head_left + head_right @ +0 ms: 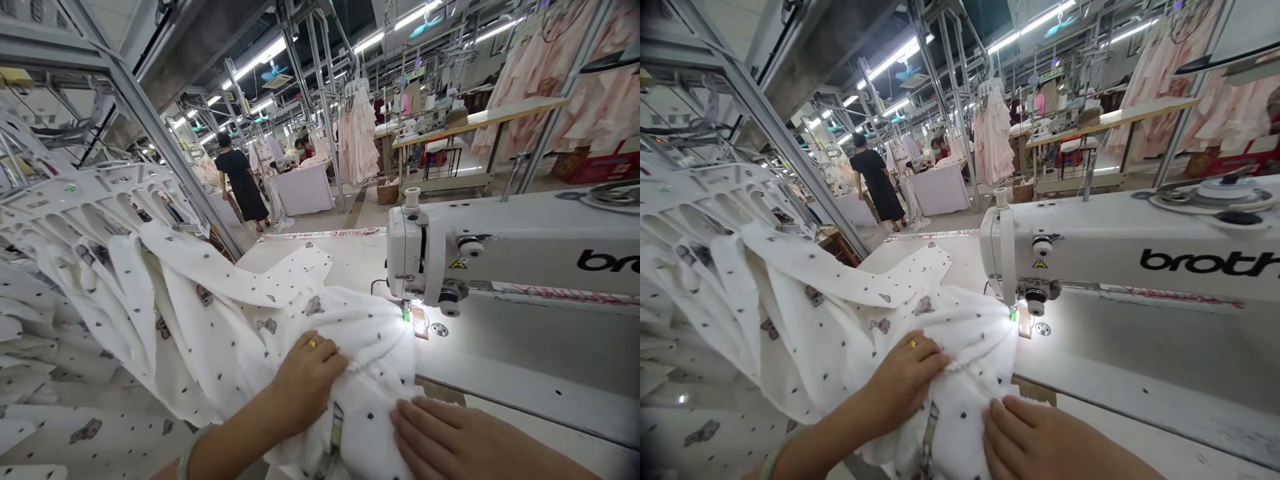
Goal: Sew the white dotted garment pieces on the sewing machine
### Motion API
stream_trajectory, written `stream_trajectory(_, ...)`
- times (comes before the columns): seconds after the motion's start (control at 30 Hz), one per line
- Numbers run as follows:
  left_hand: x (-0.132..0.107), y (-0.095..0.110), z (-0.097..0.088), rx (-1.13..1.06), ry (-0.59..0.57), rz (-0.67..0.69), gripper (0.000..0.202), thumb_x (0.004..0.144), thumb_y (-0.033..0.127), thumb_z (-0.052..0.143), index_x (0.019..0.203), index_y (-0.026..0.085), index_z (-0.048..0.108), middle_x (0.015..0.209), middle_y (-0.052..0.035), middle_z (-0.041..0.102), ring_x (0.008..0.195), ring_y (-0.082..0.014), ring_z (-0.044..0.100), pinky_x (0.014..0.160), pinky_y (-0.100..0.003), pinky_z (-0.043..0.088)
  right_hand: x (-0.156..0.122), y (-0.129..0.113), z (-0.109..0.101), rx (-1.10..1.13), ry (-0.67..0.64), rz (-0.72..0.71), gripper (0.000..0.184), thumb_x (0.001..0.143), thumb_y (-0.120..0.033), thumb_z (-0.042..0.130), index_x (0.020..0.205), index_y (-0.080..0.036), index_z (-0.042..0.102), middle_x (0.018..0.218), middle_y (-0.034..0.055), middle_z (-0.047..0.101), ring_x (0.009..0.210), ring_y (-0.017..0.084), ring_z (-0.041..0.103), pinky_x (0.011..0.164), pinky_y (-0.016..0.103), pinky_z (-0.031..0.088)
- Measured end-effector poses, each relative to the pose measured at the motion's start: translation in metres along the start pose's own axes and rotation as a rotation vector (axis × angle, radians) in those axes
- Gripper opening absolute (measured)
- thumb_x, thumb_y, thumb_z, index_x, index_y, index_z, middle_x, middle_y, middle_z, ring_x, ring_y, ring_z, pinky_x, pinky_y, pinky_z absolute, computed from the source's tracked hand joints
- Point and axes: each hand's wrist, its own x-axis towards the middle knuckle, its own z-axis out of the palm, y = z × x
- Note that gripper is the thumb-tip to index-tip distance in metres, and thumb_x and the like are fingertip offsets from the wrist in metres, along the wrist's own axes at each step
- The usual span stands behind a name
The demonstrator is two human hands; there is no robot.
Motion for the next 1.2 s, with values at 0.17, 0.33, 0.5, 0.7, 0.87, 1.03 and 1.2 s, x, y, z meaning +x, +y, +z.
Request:
stream_trajectory(0.17,0.03,0.013,-0.013,-0.227,0.157,0.096,0.018,0.101,0.01,0.042,0.104,0.019,0.057,0.116,-0.0086,0.072,0.117,-0.0222,0.065,0.112,-0.042,0.048,0.015,0.014,-0.027,0.028,0.06,0.085,0.053,0.108,-0.008,0.018,0.104,-0.016,0.071,0.095,0.0053,0.08,0.082,0.018,0.07,0.086,0.035,0.052)
stream_trajectory(0.33,0.043,0.029,0.003,-0.29,-0.146,0.148,0.02,0.104,0.02,0.037,0.108,0.017,0.056,0.103,-0.0091,0.071,0.098,-0.0215,0.068,0.116,-0.047,0.044,0.01,0.02,-0.024,0.197,-0.042,0.136,0.04,0.108,-0.009,0.029,0.1,-0.017,0.068,0.081,0.0057,0.072,0.073,0.018,0.063,0.071,0.032,0.052)
stream_trajectory(0.5,0.045,0.026,0.014,-0.492,-0.152,0.168,0.047,0.089,0.036,0.062,0.128,0.012,0.052,0.131,-0.0186,0.061,0.127,-0.0287,0.059,0.106,-0.037,0.053,0.002,0.02,-0.016,0.149,-0.112,0.074,0.039,0.104,-0.007,0.031,0.1,-0.015,0.069,0.081,0.008,0.07,0.075,0.021,0.063,0.073,0.036,0.053)
stream_trajectory(0.7,0.053,0.027,0.018,-0.115,-0.325,0.25,0.045,0.092,0.029,0.054,0.134,0.012,0.057,0.126,-0.0157,0.064,0.11,-0.0297,0.064,0.101,-0.045,0.052,0.001,0.018,-0.016,0.155,-0.112,0.1,0.035,0.101,-0.003,0.037,0.104,-0.016,0.07,0.084,0.0066,0.071,0.079,0.02,0.064,0.079,0.034,0.052)
stream_trajectory(0.87,0.062,0.029,0.019,-0.021,-0.367,0.233,0.039,0.097,0.032,0.052,0.131,0.014,0.06,0.11,-0.0109,0.068,0.098,-0.0267,0.065,0.093,-0.044,0.05,0.0,0.018,-0.015,0.157,-0.124,0.114,0.035,0.103,-0.004,0.036,0.104,-0.016,0.07,0.083,0.0068,0.07,0.08,0.019,0.063,0.076,0.033,0.051)
stream_trajectory(1.03,0.061,0.023,0.019,-0.214,-0.265,0.249,0.041,0.1,0.031,0.048,0.137,0.018,0.059,0.139,-0.0115,0.065,0.132,-0.0282,0.056,0.118,-0.048,0.037,0.0,0.019,-0.017,0.145,-0.122,0.109,0.034,0.103,-0.004,0.037,0.1,-0.016,0.069,0.083,0.0061,0.07,0.08,0.019,0.064,0.077,0.033,0.051)
stream_trajectory(1.2,0.059,0.018,0.023,-0.45,-0.262,0.212,0.043,0.109,0.036,0.039,0.144,0.019,0.056,0.151,-0.0068,0.061,0.147,-0.0202,0.049,0.131,-0.045,0.02,-0.001,0.018,-0.015,0.161,-0.109,0.128,0.036,0.104,-0.006,0.036,0.105,-0.017,0.07,0.085,0.007,0.071,0.079,0.02,0.064,0.077,0.034,0.052)
